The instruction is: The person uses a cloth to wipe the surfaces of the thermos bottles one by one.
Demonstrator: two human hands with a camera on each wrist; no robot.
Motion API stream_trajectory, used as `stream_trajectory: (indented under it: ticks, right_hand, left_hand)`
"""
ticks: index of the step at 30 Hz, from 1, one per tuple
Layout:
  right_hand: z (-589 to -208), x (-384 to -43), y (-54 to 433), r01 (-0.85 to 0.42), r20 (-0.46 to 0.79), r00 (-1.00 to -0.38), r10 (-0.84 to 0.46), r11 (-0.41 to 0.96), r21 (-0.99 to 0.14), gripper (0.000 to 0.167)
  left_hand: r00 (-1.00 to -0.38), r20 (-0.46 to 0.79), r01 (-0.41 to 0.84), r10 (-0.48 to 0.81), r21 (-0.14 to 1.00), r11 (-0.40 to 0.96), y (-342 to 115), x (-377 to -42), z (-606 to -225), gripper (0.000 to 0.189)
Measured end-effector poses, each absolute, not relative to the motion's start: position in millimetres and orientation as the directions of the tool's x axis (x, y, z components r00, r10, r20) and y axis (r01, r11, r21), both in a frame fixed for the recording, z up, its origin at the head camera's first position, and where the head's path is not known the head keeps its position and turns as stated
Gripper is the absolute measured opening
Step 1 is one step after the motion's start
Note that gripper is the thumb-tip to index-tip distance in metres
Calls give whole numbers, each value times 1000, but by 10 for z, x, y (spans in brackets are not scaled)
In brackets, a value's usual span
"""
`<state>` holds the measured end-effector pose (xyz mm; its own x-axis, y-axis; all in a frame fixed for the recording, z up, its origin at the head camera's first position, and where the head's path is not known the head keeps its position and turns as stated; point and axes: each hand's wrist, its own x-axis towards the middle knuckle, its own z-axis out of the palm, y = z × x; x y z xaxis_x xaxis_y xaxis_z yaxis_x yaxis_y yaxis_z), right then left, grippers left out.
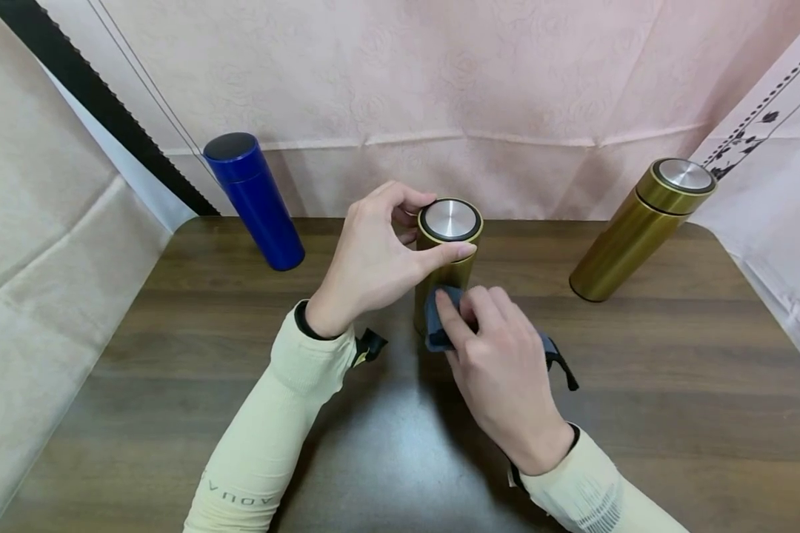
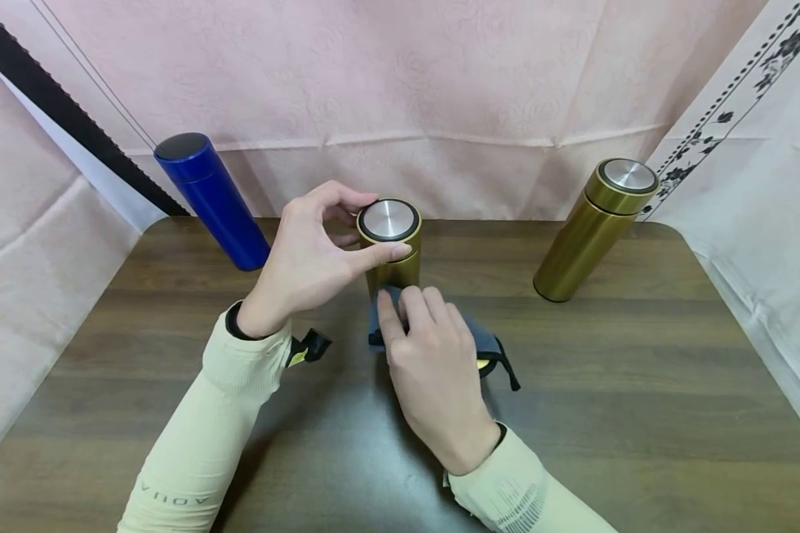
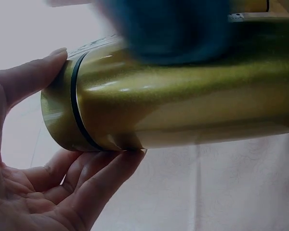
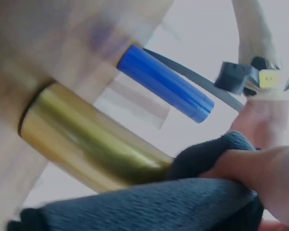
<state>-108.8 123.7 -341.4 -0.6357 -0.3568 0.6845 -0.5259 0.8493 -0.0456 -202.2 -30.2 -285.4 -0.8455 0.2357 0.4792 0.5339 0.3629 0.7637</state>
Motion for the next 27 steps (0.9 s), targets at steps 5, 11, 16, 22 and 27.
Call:
stream_trajectory:
  ticks: [5,11,16,22,27]
  right_hand:
    - [-3364,-1088,1226,-548,787,-549,-283,832,-83,44]
    - [-3414,-1181,1107,-600,831,-486,-270,795,-93,35]
    - [-3468,-1270,985,-592,785,-521,-335,804,-50,25]
    - [-3570,-1310,876,-523,688,-588,-425,849,78,20]
    - [-3729,-1318,797,-457,568,-681,-462,874,163,23]
  left_hand:
    - [-841,482,541,245,763,354,-289,-2025,-2861,52]
    - [-837,492,547,238,749,375,-297,-2032,-2847,51]
    - [-836,494,549,240,750,368,-308,-2024,-2838,49]
    - [-834,495,552,245,745,373,-306,-2025,-2841,49]
    - [-836,492,549,243,748,373,-302,-2035,-2858,52]
